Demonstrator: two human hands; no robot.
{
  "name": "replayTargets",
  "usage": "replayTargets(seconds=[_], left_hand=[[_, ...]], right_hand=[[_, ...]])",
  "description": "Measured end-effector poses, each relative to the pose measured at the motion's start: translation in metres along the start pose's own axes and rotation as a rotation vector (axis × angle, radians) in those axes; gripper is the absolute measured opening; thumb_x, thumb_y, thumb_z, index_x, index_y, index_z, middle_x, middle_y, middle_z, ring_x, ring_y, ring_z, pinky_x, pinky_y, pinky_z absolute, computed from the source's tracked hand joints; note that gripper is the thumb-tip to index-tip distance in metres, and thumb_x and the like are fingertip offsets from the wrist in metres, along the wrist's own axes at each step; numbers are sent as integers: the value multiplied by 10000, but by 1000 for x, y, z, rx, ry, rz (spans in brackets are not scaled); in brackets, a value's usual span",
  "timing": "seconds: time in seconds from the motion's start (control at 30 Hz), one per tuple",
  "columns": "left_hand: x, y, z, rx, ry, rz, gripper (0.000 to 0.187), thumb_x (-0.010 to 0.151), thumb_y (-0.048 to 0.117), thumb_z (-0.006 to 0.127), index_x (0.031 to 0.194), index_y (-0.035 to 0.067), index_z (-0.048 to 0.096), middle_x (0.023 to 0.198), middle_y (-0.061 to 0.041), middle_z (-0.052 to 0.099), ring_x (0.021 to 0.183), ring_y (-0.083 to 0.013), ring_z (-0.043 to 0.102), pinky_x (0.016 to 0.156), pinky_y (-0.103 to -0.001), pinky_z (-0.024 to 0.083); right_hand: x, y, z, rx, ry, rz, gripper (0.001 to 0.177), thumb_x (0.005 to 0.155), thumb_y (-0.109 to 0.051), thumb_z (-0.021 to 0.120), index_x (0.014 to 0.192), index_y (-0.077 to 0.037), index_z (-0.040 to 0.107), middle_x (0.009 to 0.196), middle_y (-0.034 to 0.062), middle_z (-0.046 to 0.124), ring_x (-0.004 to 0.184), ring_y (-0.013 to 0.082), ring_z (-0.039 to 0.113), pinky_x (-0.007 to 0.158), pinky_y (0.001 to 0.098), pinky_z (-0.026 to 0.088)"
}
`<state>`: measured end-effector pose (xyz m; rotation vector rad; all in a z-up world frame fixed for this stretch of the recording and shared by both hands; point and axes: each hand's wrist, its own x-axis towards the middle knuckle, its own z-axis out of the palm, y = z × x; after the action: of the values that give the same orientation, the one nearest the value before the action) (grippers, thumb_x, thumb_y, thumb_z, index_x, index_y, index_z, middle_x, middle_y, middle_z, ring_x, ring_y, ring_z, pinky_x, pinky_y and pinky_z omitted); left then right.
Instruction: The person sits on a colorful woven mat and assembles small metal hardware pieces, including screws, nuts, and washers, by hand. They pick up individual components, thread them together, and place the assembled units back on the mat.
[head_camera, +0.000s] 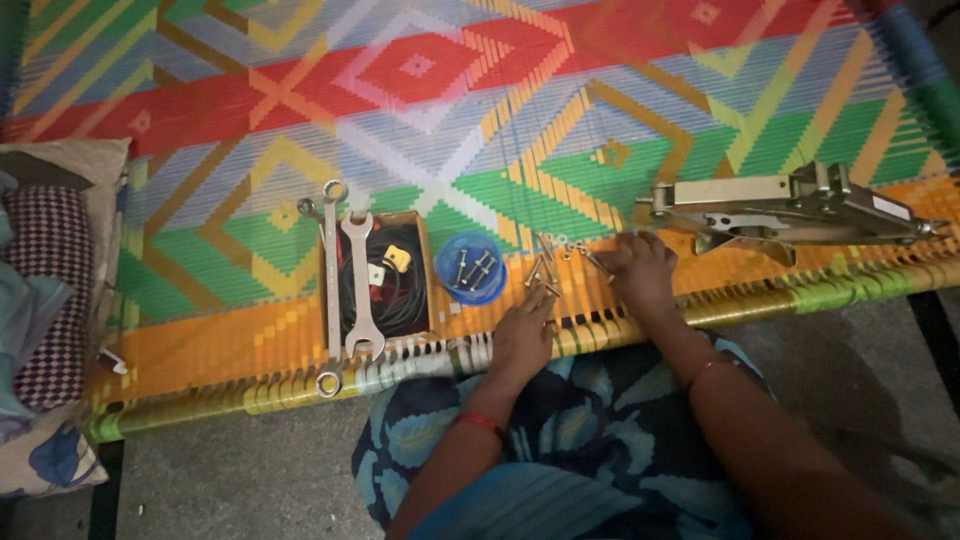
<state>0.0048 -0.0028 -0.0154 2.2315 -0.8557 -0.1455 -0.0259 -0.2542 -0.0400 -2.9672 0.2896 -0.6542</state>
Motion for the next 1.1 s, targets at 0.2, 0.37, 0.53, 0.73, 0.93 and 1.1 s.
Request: replayTargets(seconds=[0.2, 0.37, 0.53, 0.73, 0.93, 1.1], left_hand=[[0, -2, 2, 32, -55, -41, 544, 859, 154, 685, 1394, 104, 602, 1560, -89, 498, 1078, -371, 641, 947, -442, 515], [2, -3, 4, 42, -32, 34, 533, 863, 138, 673, 1390, 100, 603, 1560, -113, 476, 1122, -378, 629, 937, -453, 501], [3, -4, 5, 56, -91, 1, 503, 879, 129, 660, 1378, 102, 608, 1562, -82, 493, 1056, -388, 631, 941, -471, 506], [4, 0, 1, 87, -112, 11, 501, 865, 101, 672, 1364, 83, 625, 1513, -73, 544, 1023, -400, 633, 909, -494, 514], [5, 11, -7, 73, -31, 51, 507, 818, 80, 693, 1322, 59, 643, 1478, -134, 536, 1024, -387, 638, 897, -475, 527], [5, 18, -17, 65, -4, 39, 480, 812, 63, 692, 1292, 56, 663, 1339, -125, 559, 1053, -376, 626, 887, -480, 517]], right_hand=[[6, 5, -3, 91, -58, 190, 102, 843, -192, 713, 894, -240, 787, 1203, 4, 688, 1224, 312, 553, 974, 542, 415], [5, 12, 0, 73, -1, 121, 135, 873, -168, 712, 987, -194, 778, 1002, 81, 678, 988, 348, 619, 848, 500, 490], [6, 12, 3, 113, 5, 129, 59, 854, -168, 714, 894, -130, 736, 901, 127, 684, 879, 381, 637, 778, 514, 502], [9, 13, -5, 34, -51, 127, 83, 891, -154, 685, 899, -71, 684, 932, 164, 674, 884, 390, 630, 784, 506, 504], [13, 0, -22, 278, 30, 89, 111, 896, -71, 645, 964, -113, 722, 979, 117, 646, 961, 381, 612, 865, 503, 486], [10, -16, -39, 114, -11, -147, 237, 749, -77, 702, 939, -181, 799, 917, 71, 621, 920, 330, 589, 786, 482, 447]])
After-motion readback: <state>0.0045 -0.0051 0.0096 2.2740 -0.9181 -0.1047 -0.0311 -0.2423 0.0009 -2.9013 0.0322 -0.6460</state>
